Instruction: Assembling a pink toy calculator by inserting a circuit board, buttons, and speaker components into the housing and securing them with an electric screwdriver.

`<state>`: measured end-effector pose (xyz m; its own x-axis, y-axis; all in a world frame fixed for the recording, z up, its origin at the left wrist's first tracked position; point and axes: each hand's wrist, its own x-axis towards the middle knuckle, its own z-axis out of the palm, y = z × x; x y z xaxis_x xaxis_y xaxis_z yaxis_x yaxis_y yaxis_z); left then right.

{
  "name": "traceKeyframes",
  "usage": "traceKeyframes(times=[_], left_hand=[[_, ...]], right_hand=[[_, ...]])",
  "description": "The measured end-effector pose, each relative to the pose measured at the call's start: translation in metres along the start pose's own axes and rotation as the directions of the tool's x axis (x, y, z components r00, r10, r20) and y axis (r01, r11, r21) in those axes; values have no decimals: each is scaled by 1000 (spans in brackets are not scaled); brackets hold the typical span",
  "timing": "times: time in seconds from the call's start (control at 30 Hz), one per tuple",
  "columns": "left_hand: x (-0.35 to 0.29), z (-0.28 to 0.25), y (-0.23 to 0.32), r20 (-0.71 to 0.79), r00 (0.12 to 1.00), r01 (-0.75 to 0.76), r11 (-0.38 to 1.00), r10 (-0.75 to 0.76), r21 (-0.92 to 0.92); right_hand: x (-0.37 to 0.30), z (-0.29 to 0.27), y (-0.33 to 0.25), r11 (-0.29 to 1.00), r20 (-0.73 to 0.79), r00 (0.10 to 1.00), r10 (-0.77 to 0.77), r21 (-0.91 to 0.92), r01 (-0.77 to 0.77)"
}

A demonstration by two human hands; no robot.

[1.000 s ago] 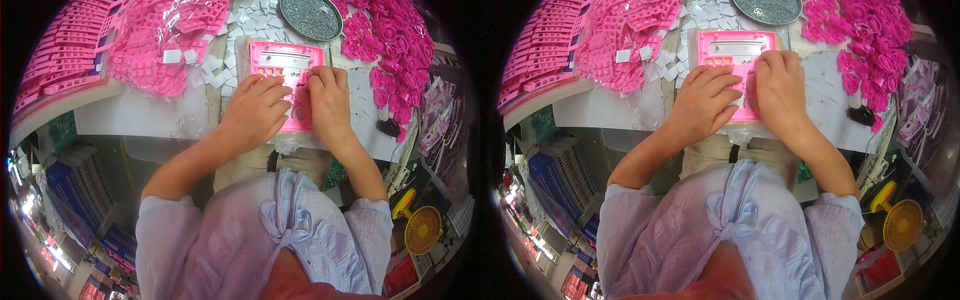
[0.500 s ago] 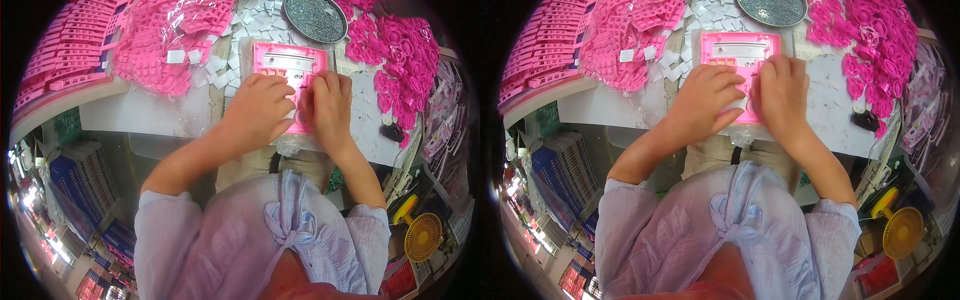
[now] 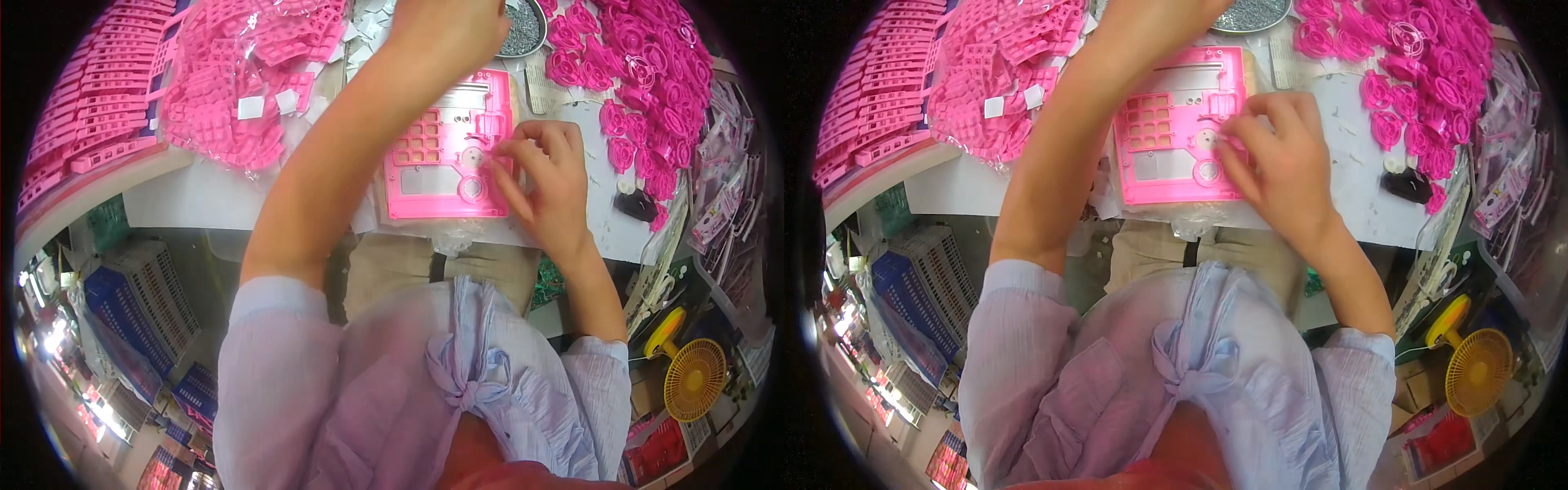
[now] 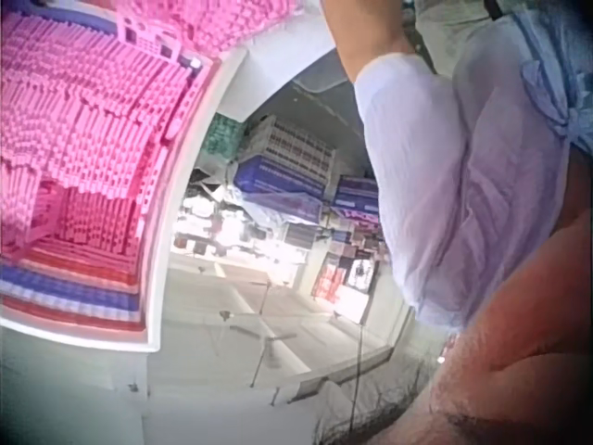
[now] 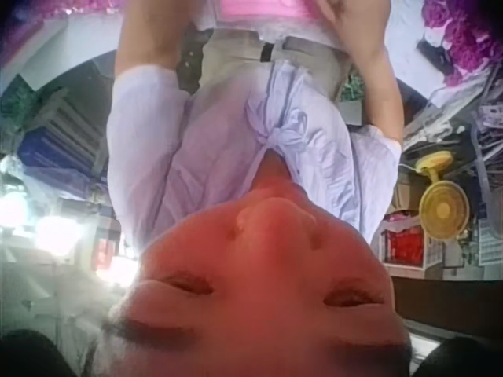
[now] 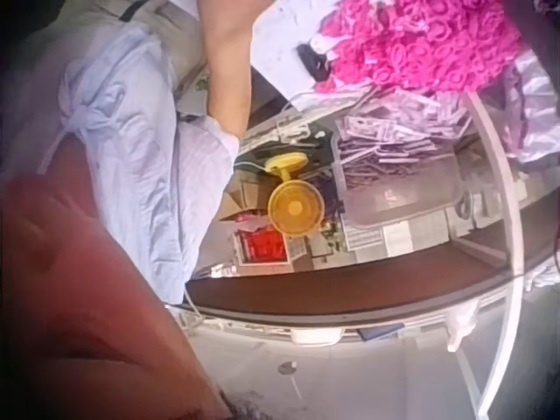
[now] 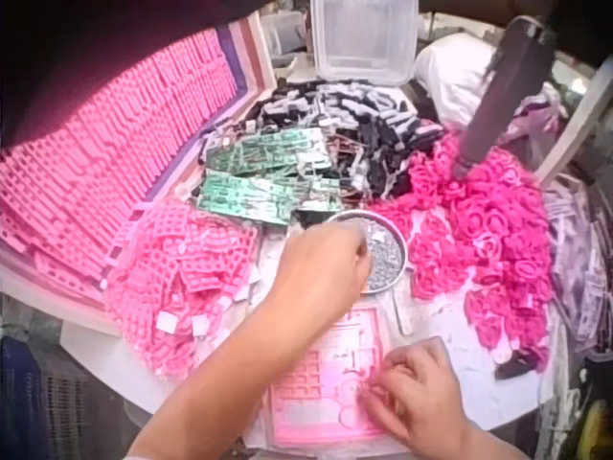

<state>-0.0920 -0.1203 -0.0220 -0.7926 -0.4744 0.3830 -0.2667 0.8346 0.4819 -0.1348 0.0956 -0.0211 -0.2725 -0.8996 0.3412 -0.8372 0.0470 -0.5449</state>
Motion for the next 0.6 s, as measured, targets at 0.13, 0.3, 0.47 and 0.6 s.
traceKeyframes(times=[0.13, 0.3, 0.47, 0.6], left_hand=[[-67, -27, 10, 51, 998, -21, 993, 27, -115], [-123, -41, 15, 62, 990, -114, 977, 127, -182], [-143, -32, 17, 179, 914, -352, 932, 363, -92], [-153, -34, 23, 286, 878, -423, 902, 385, 84]], right_hand=[[5, 6, -8, 992, 43, 999, -14, -122, 19], [10, 7, -12, 984, 95, 995, 32, -177, -15], [7, -8, 0, 995, 52, 998, 25, -99, -20], [-2, -19, 6, 990, 33, 997, 65, -126, -60]])
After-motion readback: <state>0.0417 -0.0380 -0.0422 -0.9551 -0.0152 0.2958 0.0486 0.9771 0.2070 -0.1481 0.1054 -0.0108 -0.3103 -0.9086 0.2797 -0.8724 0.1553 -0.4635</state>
